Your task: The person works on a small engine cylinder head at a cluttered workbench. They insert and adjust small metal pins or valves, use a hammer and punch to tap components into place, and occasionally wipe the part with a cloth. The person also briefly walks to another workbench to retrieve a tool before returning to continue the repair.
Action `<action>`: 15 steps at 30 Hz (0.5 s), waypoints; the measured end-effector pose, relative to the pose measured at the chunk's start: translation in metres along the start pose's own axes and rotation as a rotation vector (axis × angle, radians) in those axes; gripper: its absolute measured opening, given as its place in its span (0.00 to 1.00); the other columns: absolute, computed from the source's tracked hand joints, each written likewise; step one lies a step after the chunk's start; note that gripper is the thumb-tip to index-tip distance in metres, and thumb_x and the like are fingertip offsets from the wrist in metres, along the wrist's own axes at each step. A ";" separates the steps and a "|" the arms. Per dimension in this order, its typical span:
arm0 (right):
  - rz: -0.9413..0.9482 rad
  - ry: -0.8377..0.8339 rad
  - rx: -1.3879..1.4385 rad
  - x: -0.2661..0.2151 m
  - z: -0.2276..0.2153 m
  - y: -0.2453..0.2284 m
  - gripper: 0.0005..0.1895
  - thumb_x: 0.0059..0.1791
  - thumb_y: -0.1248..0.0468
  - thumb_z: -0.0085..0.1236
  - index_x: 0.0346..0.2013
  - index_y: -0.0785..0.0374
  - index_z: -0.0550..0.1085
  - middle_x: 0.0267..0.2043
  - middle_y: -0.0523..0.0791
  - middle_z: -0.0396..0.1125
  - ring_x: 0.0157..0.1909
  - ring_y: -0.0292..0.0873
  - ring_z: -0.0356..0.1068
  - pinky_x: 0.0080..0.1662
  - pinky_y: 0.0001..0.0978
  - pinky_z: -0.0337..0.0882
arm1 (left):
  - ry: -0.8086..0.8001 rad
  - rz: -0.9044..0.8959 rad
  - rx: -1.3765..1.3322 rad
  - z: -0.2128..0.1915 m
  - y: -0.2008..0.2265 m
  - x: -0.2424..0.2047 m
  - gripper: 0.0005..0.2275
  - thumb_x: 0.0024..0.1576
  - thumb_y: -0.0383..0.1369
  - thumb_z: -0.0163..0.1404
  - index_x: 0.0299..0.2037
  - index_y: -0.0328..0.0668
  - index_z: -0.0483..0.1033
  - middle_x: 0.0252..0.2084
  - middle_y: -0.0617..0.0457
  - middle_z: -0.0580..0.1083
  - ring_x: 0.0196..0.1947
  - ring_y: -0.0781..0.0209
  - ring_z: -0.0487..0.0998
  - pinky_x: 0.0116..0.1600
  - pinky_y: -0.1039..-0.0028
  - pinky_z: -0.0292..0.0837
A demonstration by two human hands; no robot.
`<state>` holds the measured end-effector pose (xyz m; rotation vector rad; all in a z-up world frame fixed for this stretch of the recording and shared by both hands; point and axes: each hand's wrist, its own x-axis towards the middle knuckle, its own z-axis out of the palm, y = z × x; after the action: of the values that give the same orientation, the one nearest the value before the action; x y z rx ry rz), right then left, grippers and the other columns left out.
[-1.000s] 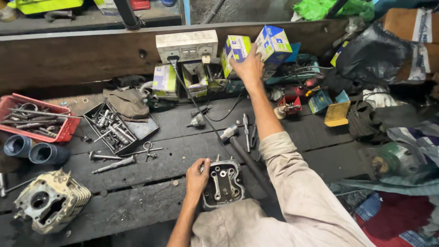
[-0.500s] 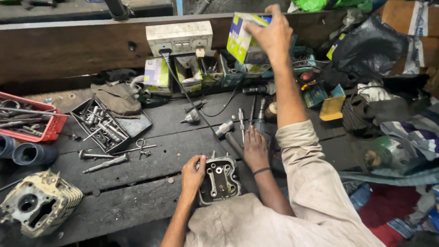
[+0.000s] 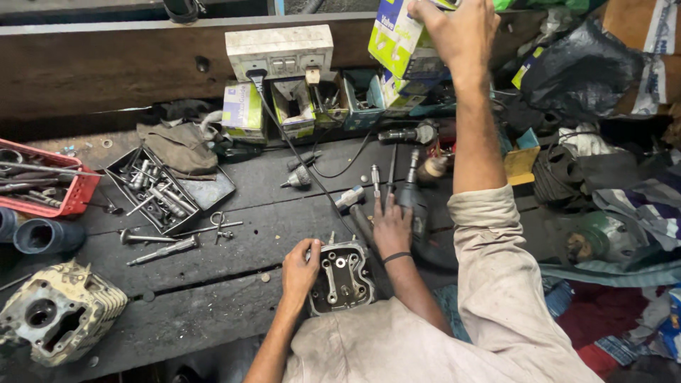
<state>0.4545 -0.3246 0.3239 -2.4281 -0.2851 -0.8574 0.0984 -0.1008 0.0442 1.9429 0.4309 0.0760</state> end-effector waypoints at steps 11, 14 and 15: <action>-0.014 -0.020 0.008 -0.001 0.005 -0.006 0.34 0.41 0.42 0.71 0.42 0.70 0.76 0.41 0.60 0.74 0.46 0.63 0.73 0.51 0.52 0.70 | -0.003 0.055 -0.017 -0.005 0.006 0.001 0.12 0.61 0.39 0.48 0.38 0.40 0.81 0.39 0.44 0.81 0.41 0.44 0.82 0.46 0.62 0.75; 0.018 -0.018 -0.027 0.000 0.006 -0.007 0.34 0.41 0.41 0.72 0.40 0.70 0.76 0.42 0.60 0.74 0.46 0.63 0.73 0.51 0.52 0.70 | -0.010 0.049 -0.019 -0.005 0.005 0.002 0.12 0.61 0.39 0.48 0.38 0.41 0.81 0.39 0.44 0.81 0.41 0.44 0.82 0.46 0.62 0.75; 0.008 -0.021 -0.021 0.000 0.005 -0.006 0.33 0.42 0.41 0.71 0.41 0.70 0.76 0.42 0.59 0.74 0.46 0.62 0.73 0.51 0.52 0.69 | -0.014 0.045 -0.021 -0.004 0.004 0.003 0.12 0.61 0.39 0.48 0.38 0.41 0.81 0.39 0.44 0.81 0.41 0.44 0.82 0.46 0.62 0.75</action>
<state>0.4549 -0.3163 0.3234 -2.4574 -0.2753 -0.8364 0.1010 -0.0976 0.0496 1.9316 0.3765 0.0957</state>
